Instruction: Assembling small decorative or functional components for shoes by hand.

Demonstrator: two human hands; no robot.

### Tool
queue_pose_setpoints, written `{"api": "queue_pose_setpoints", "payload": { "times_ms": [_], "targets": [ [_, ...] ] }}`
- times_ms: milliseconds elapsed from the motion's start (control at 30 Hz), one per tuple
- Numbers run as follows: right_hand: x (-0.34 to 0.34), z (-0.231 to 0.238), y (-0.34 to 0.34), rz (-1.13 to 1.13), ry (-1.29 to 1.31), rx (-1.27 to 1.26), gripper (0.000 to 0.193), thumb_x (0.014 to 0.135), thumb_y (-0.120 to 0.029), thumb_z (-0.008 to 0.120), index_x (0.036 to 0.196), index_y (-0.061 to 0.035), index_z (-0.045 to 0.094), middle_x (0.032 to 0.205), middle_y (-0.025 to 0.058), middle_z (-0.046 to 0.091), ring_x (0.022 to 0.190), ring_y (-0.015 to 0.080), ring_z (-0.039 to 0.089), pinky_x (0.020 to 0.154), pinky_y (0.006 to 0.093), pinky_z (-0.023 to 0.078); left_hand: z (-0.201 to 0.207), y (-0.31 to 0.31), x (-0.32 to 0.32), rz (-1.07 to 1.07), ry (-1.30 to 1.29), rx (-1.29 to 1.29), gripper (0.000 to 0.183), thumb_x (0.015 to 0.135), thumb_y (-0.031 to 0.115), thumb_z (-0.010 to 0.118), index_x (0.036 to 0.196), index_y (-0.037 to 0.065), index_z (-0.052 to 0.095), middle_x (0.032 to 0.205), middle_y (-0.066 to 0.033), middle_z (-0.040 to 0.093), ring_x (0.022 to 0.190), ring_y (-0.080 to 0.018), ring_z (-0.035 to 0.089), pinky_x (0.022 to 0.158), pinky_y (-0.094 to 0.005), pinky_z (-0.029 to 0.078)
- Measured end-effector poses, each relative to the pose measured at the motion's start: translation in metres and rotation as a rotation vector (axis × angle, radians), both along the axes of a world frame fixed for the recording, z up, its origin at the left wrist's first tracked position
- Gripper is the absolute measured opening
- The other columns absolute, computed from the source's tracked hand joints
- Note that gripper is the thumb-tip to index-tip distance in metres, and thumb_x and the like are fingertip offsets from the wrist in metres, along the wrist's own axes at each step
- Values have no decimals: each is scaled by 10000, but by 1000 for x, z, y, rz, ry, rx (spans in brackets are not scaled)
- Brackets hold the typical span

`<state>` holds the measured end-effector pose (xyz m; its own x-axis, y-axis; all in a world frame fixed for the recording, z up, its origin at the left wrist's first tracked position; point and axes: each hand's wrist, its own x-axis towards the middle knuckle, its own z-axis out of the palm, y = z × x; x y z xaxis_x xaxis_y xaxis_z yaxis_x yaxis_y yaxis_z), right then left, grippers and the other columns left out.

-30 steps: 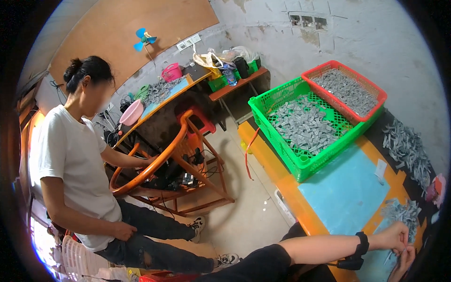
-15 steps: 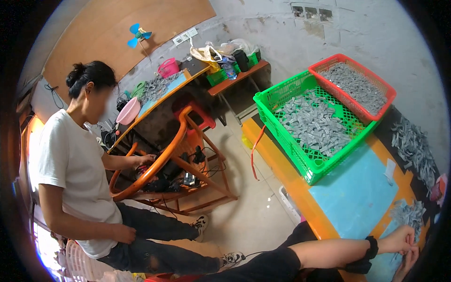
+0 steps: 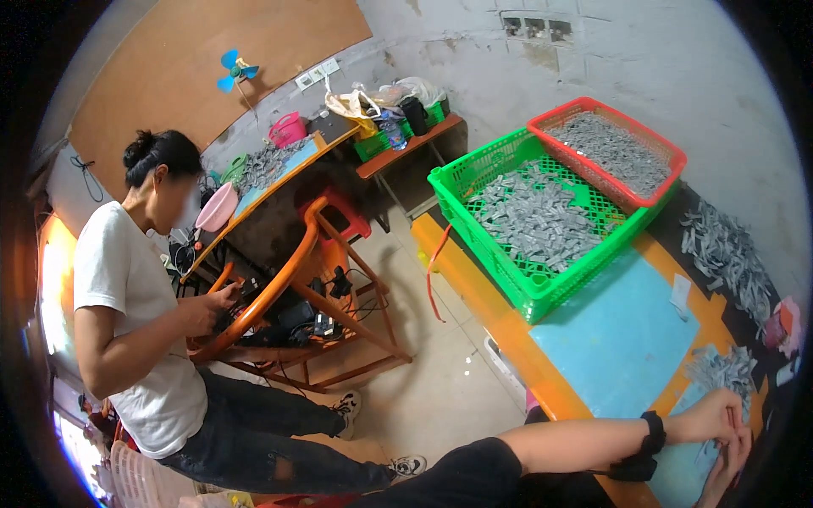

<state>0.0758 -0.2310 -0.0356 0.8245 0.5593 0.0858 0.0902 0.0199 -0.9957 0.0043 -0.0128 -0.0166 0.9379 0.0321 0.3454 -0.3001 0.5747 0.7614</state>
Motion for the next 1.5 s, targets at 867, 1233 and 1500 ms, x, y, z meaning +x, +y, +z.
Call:
{"api": "queue_pose_setpoints", "payload": {
  "times_ms": [867, 1233, 1500],
  "targets": [
    [-44, 61, 49, 91, 279, 81, 147, 869, -157, 574, 891, -20, 625, 747, 41, 604, 709, 121, 573, 656, 260, 458, 35, 23, -22, -177, 230, 418, 221, 840, -10, 650, 1056, 5, 605, 966, -98, 680, 917, -154, 662, 823, -262, 535],
    [-35, 28, 26, -3, 198, 82, 86, 734, -104, 511, 767, -28, 533, 697, 67, 503, 585, 144, 495, 526, 244, 406, 15, -3, -11, -244, -14, 219, 114, 830, -52, 603, 926, -36, 545, 718, -113, 656, 666, -162, 675, 583, -245, 513],
    [-38, 44, 48, 58, 257, 11, 139, 884, -132, 562, 880, -12, 631, 798, 20, 592, 726, 103, 541, 675, 234, 423, 21, 19, -14, 156, -68, 689, 114, 814, -21, 661, 927, -4, 662, 892, -59, 625, 787, -104, 642, 685, -232, 522]
  ]
}}
